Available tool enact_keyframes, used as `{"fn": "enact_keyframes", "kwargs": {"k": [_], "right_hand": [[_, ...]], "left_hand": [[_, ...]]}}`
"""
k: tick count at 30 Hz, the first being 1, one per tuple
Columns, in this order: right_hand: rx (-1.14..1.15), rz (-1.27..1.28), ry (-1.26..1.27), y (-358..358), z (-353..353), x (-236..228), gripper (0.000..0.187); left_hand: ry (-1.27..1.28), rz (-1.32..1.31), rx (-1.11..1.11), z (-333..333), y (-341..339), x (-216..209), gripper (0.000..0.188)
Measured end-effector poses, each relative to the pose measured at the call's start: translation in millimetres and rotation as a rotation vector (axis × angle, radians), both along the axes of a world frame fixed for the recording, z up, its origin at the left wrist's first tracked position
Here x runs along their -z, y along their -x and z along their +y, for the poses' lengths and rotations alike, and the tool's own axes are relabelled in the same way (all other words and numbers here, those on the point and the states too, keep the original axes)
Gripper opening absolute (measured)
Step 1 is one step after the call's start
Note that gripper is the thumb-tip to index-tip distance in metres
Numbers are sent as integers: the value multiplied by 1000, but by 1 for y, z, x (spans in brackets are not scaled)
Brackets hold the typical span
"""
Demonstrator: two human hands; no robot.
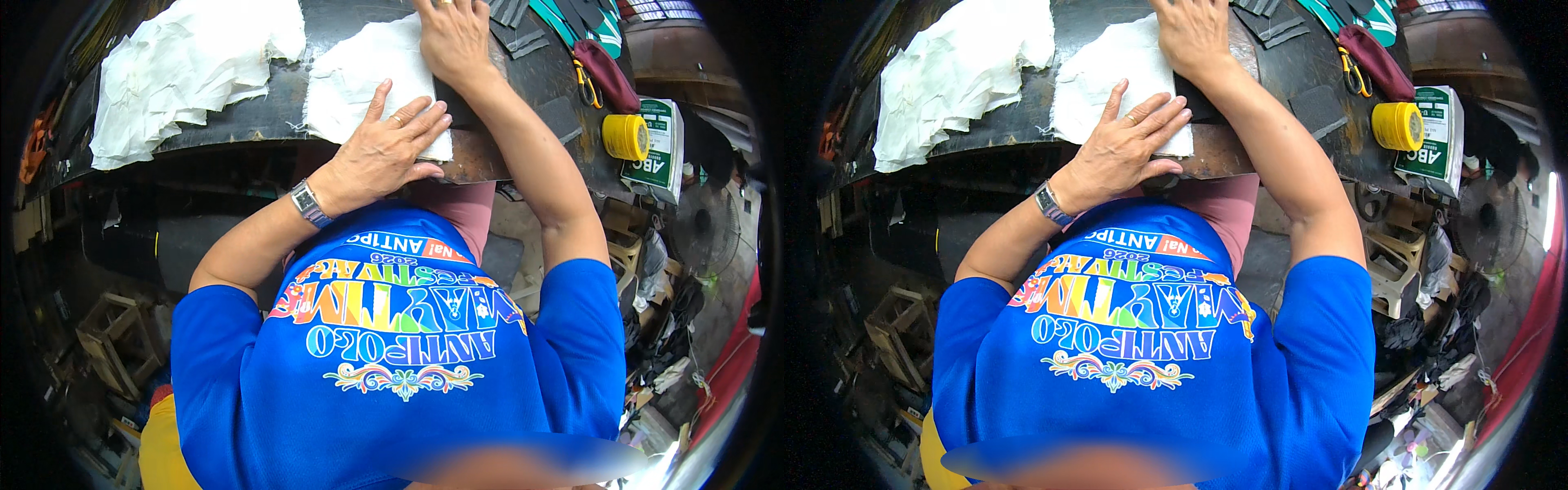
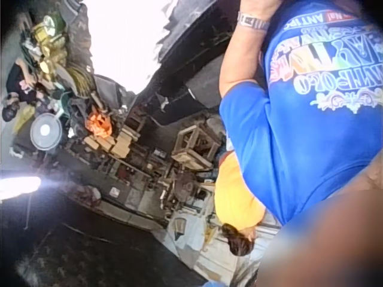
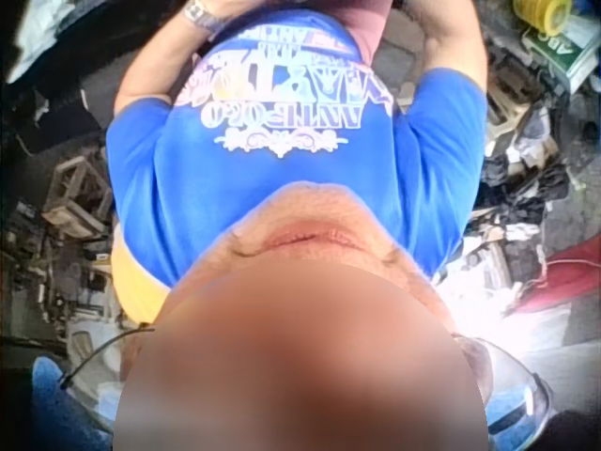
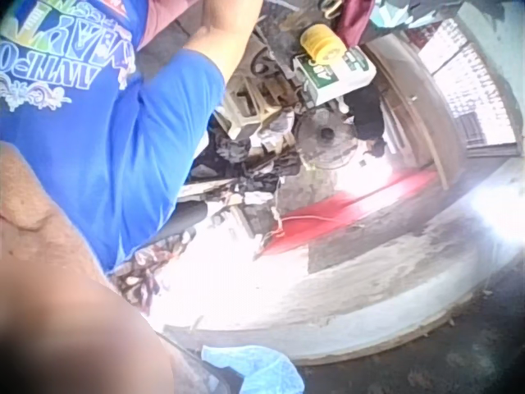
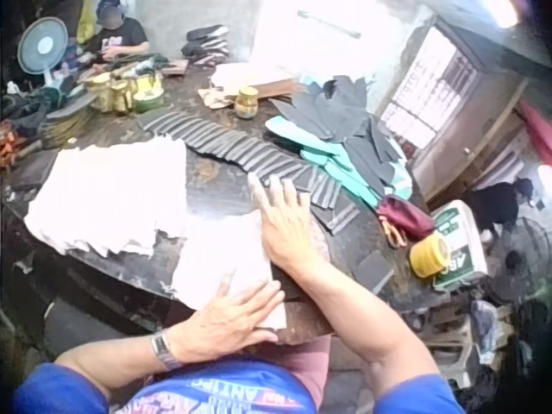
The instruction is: The person repeatedly rubs a small black rectangular piece against a white paper towel on a workbench. They flip the black piece and the paper towel several times and continue rubbing the surfaces together.
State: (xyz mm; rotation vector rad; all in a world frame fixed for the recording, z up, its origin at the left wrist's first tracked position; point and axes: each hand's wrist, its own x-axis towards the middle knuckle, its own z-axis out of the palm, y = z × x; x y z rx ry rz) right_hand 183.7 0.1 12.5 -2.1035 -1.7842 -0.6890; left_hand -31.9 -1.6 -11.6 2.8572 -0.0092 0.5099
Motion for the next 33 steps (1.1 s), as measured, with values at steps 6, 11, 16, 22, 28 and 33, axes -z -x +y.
{"fn": "enact_keyframes", "kwargs": {"k": [6,11,16,22,28,33], "right_hand": [[121,16,-33,-28,42,10,72],[224,95,-296,-37,38,-27,64],[156,-113,-332,-20,13,-33,62],[59,83,-147,-11,2,20,67],[-33,1216,-582,-18,-19,-6,73],[-226,-37,-159,22,-41,7,65]], "left_hand": [[33,49,8,4,2,0,78],[57,44,-41,-6,0,-4,87],[72,24,9,-15,-10,-7,87],[146,14,33,-4,-6,-7,79],[136,-9,47,5,2,1,74],[354,-69,51,27,7,-17,44]]}}
